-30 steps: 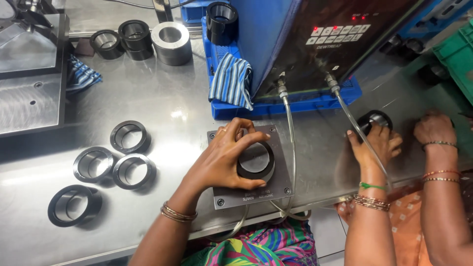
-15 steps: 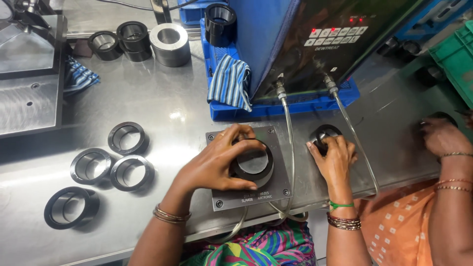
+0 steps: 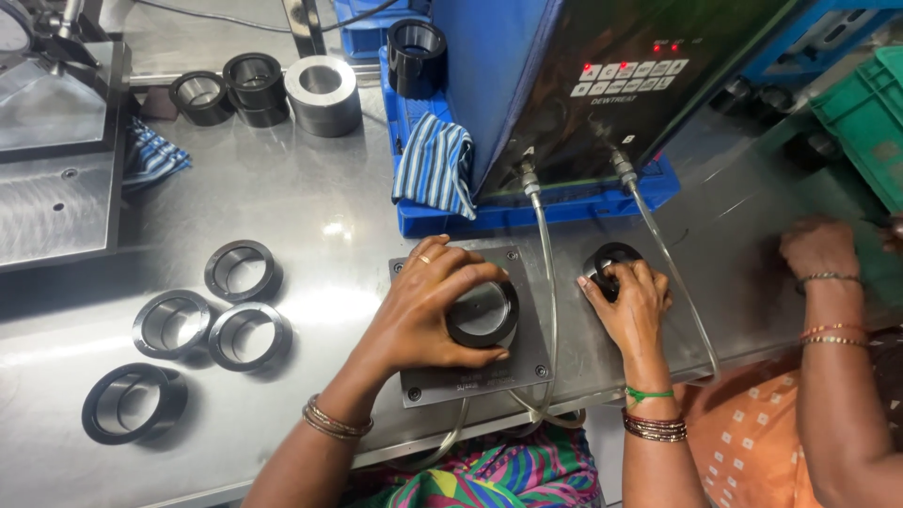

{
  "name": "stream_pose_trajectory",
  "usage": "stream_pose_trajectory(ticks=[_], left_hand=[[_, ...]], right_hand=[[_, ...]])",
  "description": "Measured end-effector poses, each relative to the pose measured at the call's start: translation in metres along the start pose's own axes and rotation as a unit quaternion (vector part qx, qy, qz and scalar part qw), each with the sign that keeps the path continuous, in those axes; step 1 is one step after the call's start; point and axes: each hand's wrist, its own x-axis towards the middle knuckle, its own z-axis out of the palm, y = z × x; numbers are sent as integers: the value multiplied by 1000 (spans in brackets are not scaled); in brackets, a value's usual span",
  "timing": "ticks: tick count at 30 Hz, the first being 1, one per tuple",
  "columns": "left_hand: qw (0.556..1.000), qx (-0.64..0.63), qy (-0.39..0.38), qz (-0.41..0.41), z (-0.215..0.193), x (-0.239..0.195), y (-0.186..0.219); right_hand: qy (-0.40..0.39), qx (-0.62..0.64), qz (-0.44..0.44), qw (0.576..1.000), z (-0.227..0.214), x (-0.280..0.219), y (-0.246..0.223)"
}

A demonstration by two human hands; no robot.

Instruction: The worker is using a testing machine to inspect and verify the dimensions of cylindrical metal bearing rings, then marking them with a pen.

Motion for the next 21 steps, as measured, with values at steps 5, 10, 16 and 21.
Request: stream_pose_trajectory(ticks=[5, 10, 16, 21], left_hand=[[993, -50, 105, -7, -14, 9, 13], [969, -67, 235, -39, -18, -13, -39], [907, 129, 283, -283, -23, -58, -114], [848, 315, 90, -416, -27, -64, -123]], right_hand=[[3, 27, 0, 1000, -8, 1, -4], [51, 119, -43, 991, -8, 1, 2], [22, 70, -12, 997, -8, 4, 0], [40, 66, -45, 996, -17, 7, 0]])
